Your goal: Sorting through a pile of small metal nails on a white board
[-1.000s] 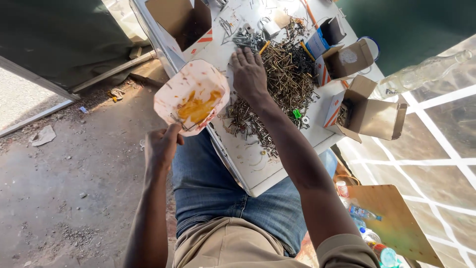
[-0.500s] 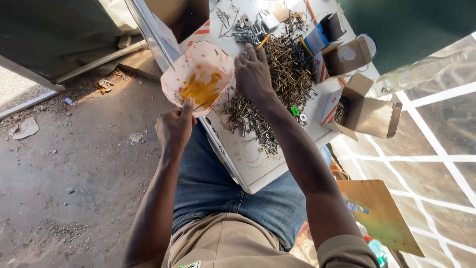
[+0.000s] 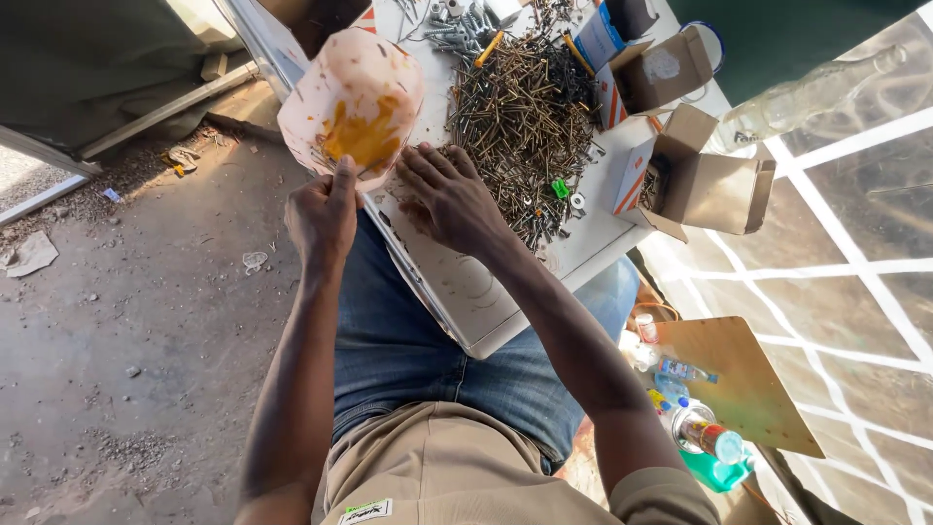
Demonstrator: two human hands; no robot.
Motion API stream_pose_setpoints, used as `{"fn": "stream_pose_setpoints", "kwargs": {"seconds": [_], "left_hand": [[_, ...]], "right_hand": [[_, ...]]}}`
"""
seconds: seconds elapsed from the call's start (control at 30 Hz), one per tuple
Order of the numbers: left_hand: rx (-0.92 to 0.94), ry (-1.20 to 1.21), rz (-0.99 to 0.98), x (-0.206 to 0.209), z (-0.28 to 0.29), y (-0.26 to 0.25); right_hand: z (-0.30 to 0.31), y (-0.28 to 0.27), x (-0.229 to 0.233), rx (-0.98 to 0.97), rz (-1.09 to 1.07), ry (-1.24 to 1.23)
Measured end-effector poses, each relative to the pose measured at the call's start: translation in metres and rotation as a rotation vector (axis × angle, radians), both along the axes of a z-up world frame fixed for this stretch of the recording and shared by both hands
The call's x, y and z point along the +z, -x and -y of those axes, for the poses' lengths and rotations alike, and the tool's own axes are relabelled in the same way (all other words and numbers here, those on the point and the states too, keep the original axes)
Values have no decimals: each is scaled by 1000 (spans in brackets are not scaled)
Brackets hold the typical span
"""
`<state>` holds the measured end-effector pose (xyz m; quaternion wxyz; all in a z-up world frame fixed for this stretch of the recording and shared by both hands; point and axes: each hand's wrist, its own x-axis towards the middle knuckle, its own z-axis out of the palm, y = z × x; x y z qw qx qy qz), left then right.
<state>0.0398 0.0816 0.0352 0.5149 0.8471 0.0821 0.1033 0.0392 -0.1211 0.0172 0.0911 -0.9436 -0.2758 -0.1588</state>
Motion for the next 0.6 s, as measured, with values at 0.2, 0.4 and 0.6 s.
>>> {"fn": "stream_pose_setpoints", "kwargs": {"seconds": [0.2,0.4,0.6], "left_hand": [[-138,113,28,3,-8,-5],[-248,215,22,1,-3,-13],[-26,1384,-280,12,16,13]], "right_hand": [[22,8,5,-108,142,86],[61,34,34,-75,33,-501],[83,104,7,-402,20,-725]]}}
